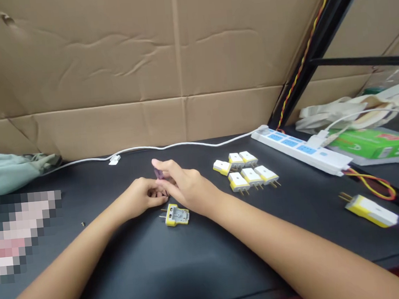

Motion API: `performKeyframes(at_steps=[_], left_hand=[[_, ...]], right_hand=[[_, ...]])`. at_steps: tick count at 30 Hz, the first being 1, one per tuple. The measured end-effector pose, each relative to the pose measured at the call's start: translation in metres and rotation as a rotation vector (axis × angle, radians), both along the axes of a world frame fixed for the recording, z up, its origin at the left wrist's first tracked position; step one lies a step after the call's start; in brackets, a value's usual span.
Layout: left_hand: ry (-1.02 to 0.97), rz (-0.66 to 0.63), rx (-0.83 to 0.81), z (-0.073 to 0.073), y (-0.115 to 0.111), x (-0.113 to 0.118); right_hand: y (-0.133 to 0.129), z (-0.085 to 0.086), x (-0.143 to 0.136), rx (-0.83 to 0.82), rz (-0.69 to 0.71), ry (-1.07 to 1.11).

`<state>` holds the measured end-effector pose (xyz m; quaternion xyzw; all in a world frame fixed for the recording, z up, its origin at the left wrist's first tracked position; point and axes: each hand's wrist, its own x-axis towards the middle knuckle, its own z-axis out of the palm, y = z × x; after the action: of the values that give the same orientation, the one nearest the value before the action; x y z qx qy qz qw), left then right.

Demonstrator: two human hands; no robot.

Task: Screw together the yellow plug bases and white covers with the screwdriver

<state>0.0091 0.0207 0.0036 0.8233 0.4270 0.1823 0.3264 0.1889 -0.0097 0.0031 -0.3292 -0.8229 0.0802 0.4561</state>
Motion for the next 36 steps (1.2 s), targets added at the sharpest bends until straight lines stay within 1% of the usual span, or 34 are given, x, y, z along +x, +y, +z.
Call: performKeyframes(at_steps=[7, 13, 17, 20, 21, 23, 26, 29, 32, 36], left_hand=[[0.006, -0.009, 0.013, 0.000, 0.000, -0.004], [-0.014, -0.008, 0.008, 0.002, -0.002, -0.005], [-0.115, 0.047, 0.088, 0.006, -0.003, -0.012], [-0.201, 0.079, 0.142, 0.009, -0.003, -0.017], [-0.215, 0.062, 0.140, 0.010, -0.003, -0.019], [-0.210, -0.011, 0.105, 0.011, -0.004, -0.021], [-0.135, -0.147, 0.024, 0.011, -0.009, -0.021], [-0.095, -0.260, 0.016, 0.010, -0.016, -0.017], [-0.111, -0.333, 0.020, 0.008, -0.018, -0.013], [-0.125, -0.376, 0.020, 0.005, -0.017, -0.011]], right_hand=[[-0.002, 0.004, -0.004, 0.025, -0.021, -0.024], [-0.003, -0.001, -0.003, 0.059, -0.034, -0.029], [-0.002, -0.008, 0.003, 0.031, 0.000, 0.069], [-0.002, -0.010, 0.005, -0.011, 0.001, 0.127], [-0.003, -0.009, 0.006, -0.024, 0.005, 0.151], [-0.007, -0.005, 0.006, -0.052, 0.017, 0.227], [-0.015, 0.005, 0.008, -0.113, 0.013, 0.368], [-0.023, 0.015, 0.009, -0.158, 0.025, 0.463], [-0.028, 0.018, 0.010, -0.189, 0.041, 0.483], [-0.030, 0.015, 0.011, -0.240, 0.039, 0.425]])
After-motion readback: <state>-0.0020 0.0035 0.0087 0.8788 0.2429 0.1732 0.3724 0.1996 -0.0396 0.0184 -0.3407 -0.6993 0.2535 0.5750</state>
